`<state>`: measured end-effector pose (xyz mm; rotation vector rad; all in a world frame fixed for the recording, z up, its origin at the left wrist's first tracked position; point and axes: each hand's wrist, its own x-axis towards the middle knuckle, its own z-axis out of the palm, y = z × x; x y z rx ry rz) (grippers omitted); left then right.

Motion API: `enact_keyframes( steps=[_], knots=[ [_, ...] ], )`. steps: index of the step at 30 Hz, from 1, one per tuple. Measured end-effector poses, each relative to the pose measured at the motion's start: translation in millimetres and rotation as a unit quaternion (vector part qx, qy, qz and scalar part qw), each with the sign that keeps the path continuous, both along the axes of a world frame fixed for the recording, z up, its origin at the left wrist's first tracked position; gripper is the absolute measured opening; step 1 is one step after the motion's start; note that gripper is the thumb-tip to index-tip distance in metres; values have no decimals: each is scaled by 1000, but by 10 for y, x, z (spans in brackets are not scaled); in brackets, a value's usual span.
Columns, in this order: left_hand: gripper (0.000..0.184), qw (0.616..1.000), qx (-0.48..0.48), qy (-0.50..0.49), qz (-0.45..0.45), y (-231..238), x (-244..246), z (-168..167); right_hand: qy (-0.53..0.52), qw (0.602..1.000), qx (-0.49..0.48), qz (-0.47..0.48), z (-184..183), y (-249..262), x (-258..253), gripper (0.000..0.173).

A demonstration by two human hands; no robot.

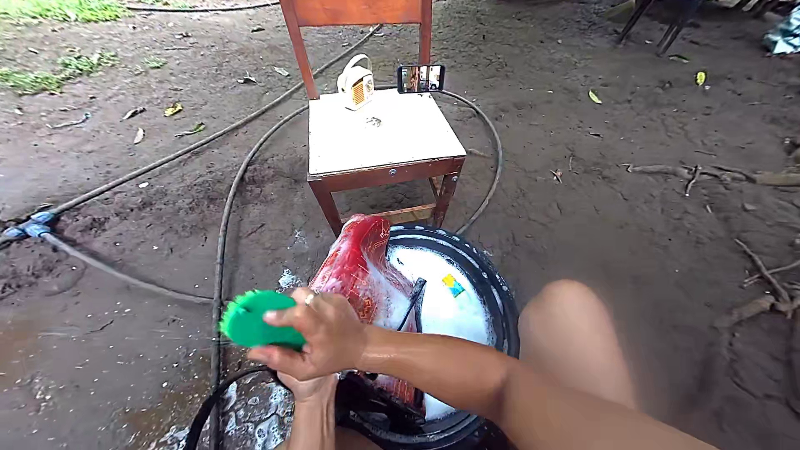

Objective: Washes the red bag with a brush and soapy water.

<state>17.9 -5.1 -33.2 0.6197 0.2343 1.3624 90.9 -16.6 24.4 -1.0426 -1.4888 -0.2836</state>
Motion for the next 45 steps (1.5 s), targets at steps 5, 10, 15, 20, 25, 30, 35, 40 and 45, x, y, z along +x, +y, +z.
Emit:
enact_keyframes(
  steps=[5, 10, 15, 20, 25, 30, 35, 40, 45],
  knots=[
    [55, 993, -89, 74, 18, 132, -168, 184, -75, 990, -117, 7, -968, -508, 134, 37],
    [59, 994, -84, 59, 19, 326, -241, 181, 179, 859, -455, -151, -1338, -1160, 1106, 51],
    [52, 987, -121, 93, 51, 305, -164, 203, 366, 627, -591, -352, -1822, -1514, 1792, 88],
    [54, 982, -159, 102, 10, 266, -109, 211, 325, 489, -753, -297, -2281, -1560, 1400, 87],
    [50, 976, -174, 128, 3, 272, -109, 212, 293, 415, -841, -186, -2435, -1659, 1381, 48],
    [50, 983, -138, 121, -30, 252, -105, 253, 466, 584, -625, -224, -2235, -1483, 1758, 44],
    [42, 983, -39, 171, -51, 231, -72, 122, 464, 818, -341, 12, -1065, -1022, 1641, 69],
    [66, 924, 83, 372, -26, 37, 31, 212, 86, 918, -387, 17, -110, -401, 1079, 74],
    [40, 659, 113, 743, -37, -129, -136, 423, -242, 877, -405, 89, 414, -77, 279, 76]
  ],
)
